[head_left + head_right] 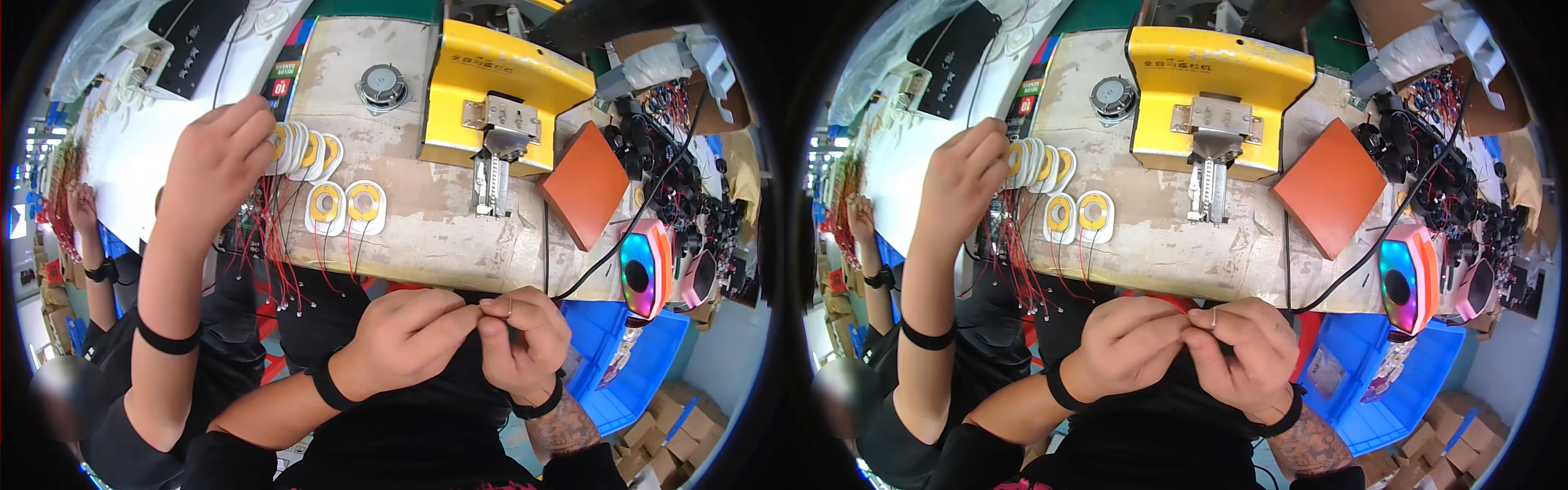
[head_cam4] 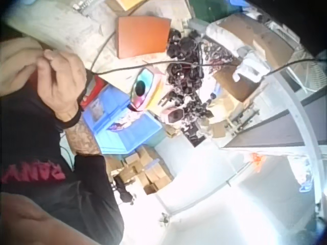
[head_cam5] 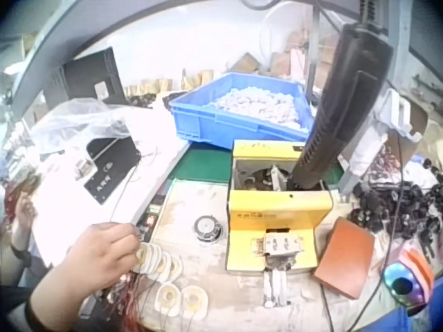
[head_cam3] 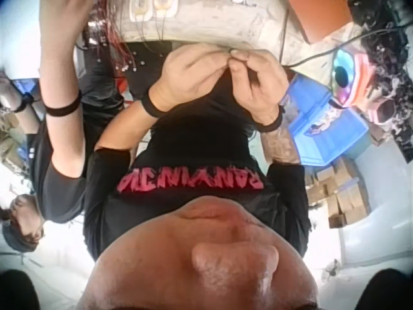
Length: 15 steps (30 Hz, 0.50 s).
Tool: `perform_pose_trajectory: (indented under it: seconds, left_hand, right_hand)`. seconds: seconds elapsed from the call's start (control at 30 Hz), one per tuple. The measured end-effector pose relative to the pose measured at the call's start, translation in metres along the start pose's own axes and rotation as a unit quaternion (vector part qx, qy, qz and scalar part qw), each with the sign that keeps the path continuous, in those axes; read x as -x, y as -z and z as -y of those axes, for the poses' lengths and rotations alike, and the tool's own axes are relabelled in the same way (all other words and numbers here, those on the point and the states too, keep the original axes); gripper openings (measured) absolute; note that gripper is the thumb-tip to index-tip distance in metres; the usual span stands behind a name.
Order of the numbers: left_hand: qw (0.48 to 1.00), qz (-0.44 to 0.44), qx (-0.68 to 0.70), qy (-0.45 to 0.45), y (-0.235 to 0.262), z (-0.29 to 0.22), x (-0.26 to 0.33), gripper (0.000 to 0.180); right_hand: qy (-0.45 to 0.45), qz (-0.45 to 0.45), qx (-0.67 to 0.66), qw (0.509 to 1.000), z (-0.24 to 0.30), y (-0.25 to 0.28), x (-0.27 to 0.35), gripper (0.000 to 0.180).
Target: Assembling electronic components using a crimping machine and a heat gun.
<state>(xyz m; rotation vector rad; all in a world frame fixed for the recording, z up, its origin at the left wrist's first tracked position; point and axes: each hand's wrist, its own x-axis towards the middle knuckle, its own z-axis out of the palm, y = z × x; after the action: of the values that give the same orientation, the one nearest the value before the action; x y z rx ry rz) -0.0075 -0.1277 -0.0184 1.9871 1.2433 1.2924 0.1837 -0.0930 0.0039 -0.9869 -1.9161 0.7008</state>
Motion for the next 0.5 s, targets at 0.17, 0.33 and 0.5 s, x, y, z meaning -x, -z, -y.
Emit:
perform_pose_trajectory:
  seconds: [0.17,0.33,0.5]
  left_hand:
    - [0.999,-0.028,0.033,0.004,-0.001,-0.003,-0.024,0.026]
    - [0.987,-0.108,-0.052,0.104,-0.006,0.017,-0.057,0.018]
    - [0.990,-0.101,-0.050,0.082,-0.009,0.028,-0.059,0.016]
  right_hand:
    - [-0.111,-0.057,-0.011,0.992,0.004,0.025,0.022,0.007]
    - [-0.159,-0.076,-0.056,0.983,-0.014,0.038,0.029,0.011]
    - [-0.147,-0.013,-0.012,0.989,-0.018,0.040,0.031,0.011]
